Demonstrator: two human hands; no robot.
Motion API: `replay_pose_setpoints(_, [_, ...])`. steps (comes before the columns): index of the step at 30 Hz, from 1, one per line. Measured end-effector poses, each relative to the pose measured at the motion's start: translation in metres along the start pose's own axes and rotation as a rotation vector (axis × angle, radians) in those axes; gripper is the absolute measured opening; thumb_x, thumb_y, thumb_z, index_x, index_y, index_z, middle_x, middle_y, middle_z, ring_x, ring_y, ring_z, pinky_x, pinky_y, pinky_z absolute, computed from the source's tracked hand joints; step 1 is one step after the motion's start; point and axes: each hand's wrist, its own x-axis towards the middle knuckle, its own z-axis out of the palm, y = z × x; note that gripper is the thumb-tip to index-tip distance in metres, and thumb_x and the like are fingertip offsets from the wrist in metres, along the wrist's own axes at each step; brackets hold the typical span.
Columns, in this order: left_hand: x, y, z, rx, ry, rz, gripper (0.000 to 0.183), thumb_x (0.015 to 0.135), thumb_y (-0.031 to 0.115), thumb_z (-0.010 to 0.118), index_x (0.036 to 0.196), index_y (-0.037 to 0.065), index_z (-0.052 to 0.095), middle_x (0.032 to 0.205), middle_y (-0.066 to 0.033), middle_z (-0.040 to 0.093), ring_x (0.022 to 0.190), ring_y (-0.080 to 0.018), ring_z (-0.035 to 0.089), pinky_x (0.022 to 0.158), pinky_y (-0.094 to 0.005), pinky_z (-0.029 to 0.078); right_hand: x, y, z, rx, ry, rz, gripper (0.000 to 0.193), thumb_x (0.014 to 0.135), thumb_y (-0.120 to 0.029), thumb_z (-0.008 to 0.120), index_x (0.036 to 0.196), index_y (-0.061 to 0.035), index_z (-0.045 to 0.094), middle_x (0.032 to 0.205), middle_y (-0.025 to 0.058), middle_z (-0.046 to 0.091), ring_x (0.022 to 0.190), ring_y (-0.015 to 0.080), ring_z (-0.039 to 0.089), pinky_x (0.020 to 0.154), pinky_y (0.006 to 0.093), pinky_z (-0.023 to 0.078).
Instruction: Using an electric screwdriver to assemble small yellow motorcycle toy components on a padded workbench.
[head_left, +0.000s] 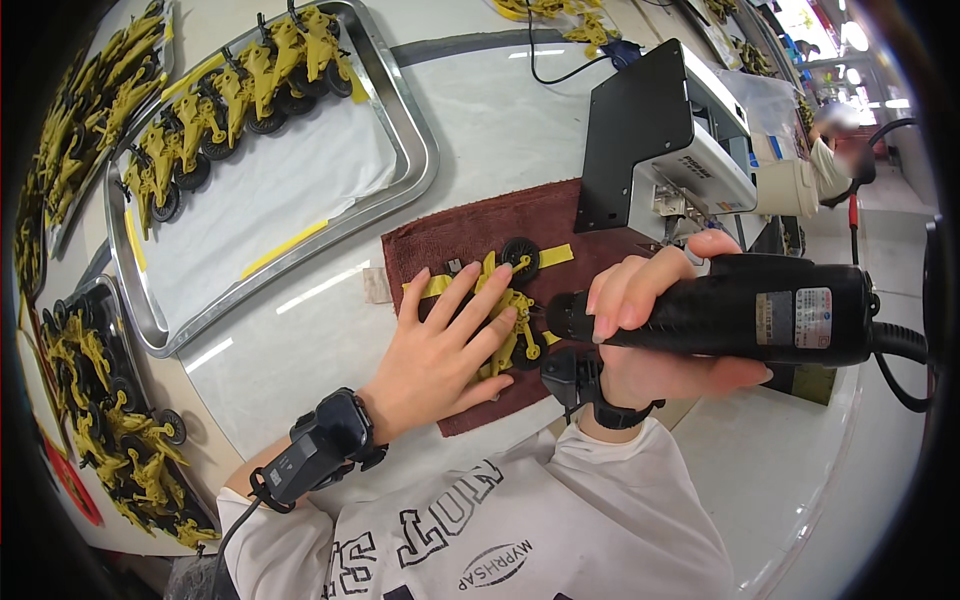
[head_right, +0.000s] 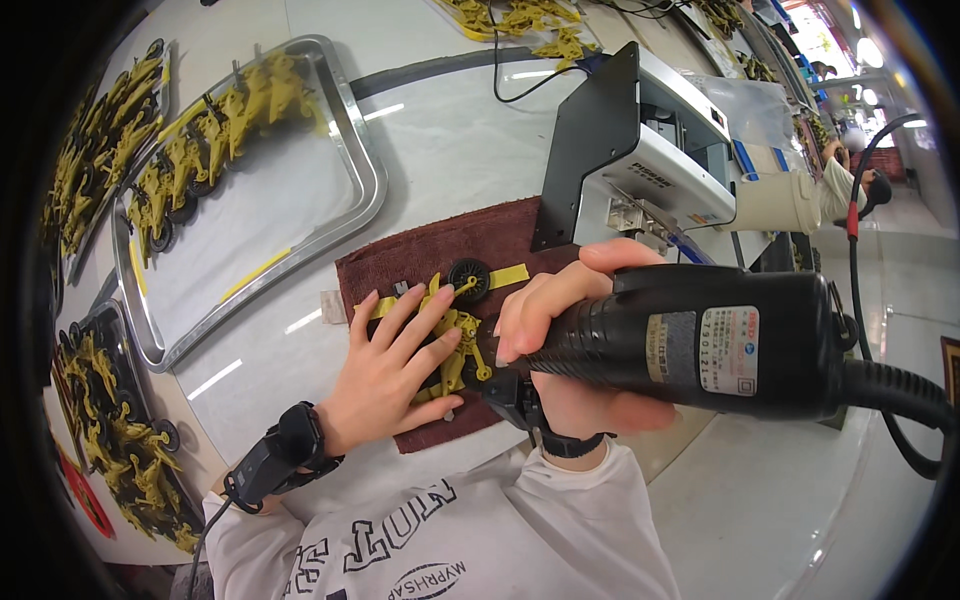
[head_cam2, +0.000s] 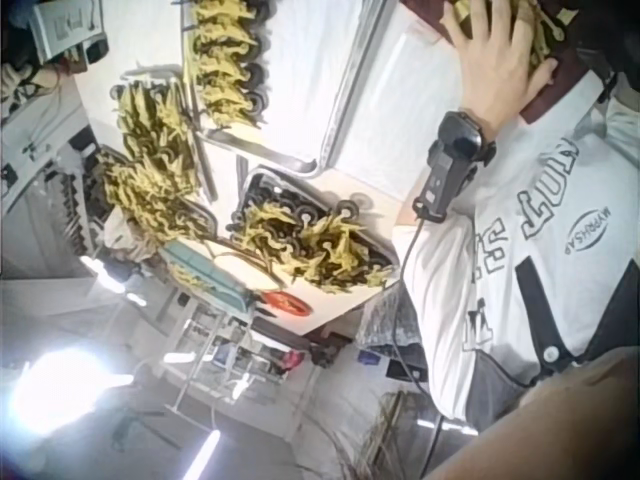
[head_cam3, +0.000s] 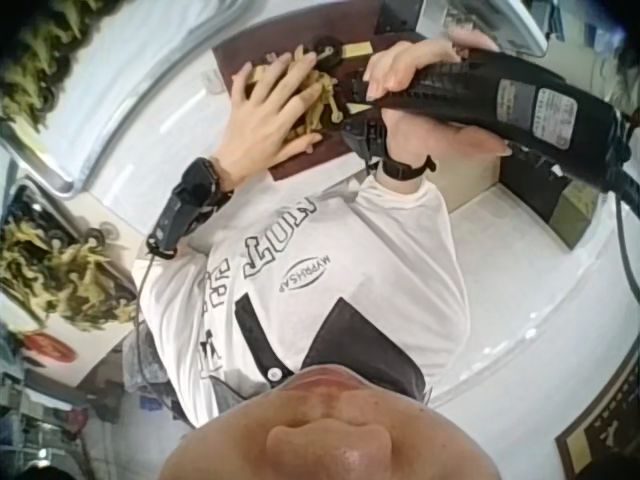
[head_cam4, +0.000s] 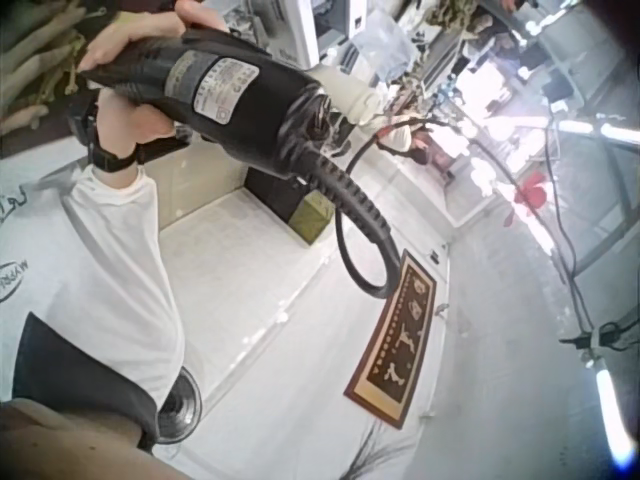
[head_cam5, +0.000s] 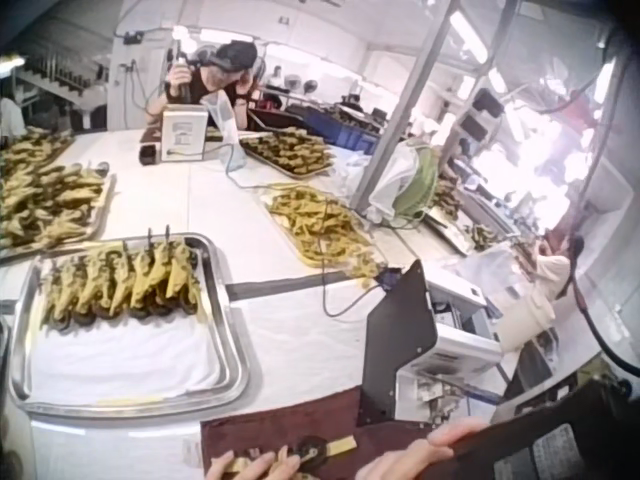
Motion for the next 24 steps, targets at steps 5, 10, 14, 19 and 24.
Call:
replay_pose_setpoints(5, [0.000, -0.001, 0.001, -0.003, -0.007, 0.000, 0.055, 0.072, 0.042, 0.066, 0.112, 0.007, 0.053, 0.139, -0.0149, 0.035, 0.126, -0.0334, 0.034, 0.101, -0.0549, 0.018, 0.000, 0.004, -0.001, -0.108, 0.056, 0.019, 0.096, 0.067, -0.082, 0.042, 0.121, -0.0036, 0.032, 0.062, 0.0084, 0.052, 0.043, 0.0207, 0.049, 0.046, 0.0345, 0.042])
replay_pose_setpoints(10, [-0.001, -0.001, -0.001, -0.011, -0.002, -0.003, 0.055, 0.071, 0.042, 0.066, 0.112, 0.007, 0.053, 0.139, -0.0151, 0.034, 0.126, -0.0334, 0.033, 0.101, -0.0549, 0.017, 0.002, 0.007, -0.003, -0.133, -0.005, 0.000, 0.097, 0.064, -0.083, 0.044, 0.119, -0.0041, 0.034, 0.062, 0.0078, 0.051, 0.042, 0.0199, 0.050, 0.045, 0.0324, 0.042])
replay_pose_setpoints(14, [0.001, -0.002, 0.000, -0.015, -0.007, -0.001, 0.055, 0.071, 0.042, 0.066, 0.112, 0.007, 0.053, 0.139, -0.0151, 0.034, 0.126, -0.0334, 0.033, 0.101, -0.0549, 0.018, 0.001, 0.011, -0.008, -0.132, -0.072, -0.037, 0.093, 0.061, -0.083, 0.046, 0.111, -0.0055, 0.036, 0.061, 0.0064, 0.051, 0.041, 0.0185, 0.050, 0.043, 0.0299, 0.042])
replay_pose_setpoints(19, [-0.001, -0.003, 0.001, -0.003, -0.002, 0.005, 0.056, 0.072, 0.042, 0.065, 0.113, 0.007, 0.053, 0.139, -0.0147, 0.035, 0.126, -0.0335, 0.034, 0.100, -0.0555, 0.018, -0.001, 0.013, -0.005, -0.178, -0.067, -0.028, 0.086, 0.061, -0.080, 0.048, 0.106, -0.0065, 0.038, 0.060, 0.0055, 0.051, 0.040, 0.0182, 0.049, 0.042, 0.0291, 0.042])
replay_pose_setpoints(24, [0.002, 0.000, 0.002, 0.023, -0.008, 0.010, 0.055, 0.071, 0.043, 0.065, 0.113, 0.009, 0.054, 0.139, -0.0145, 0.036, 0.125, -0.0336, 0.035, 0.100, -0.0556, 0.018, -0.001, 0.010, -0.013, -0.195, -0.179, 0.016, 0.083, 0.063, -0.074, 0.056, 0.106, -0.0056, 0.039, 0.064, 0.0076, 0.054, 0.043, 0.0199, 0.051, 0.044, 0.0314, 0.044])
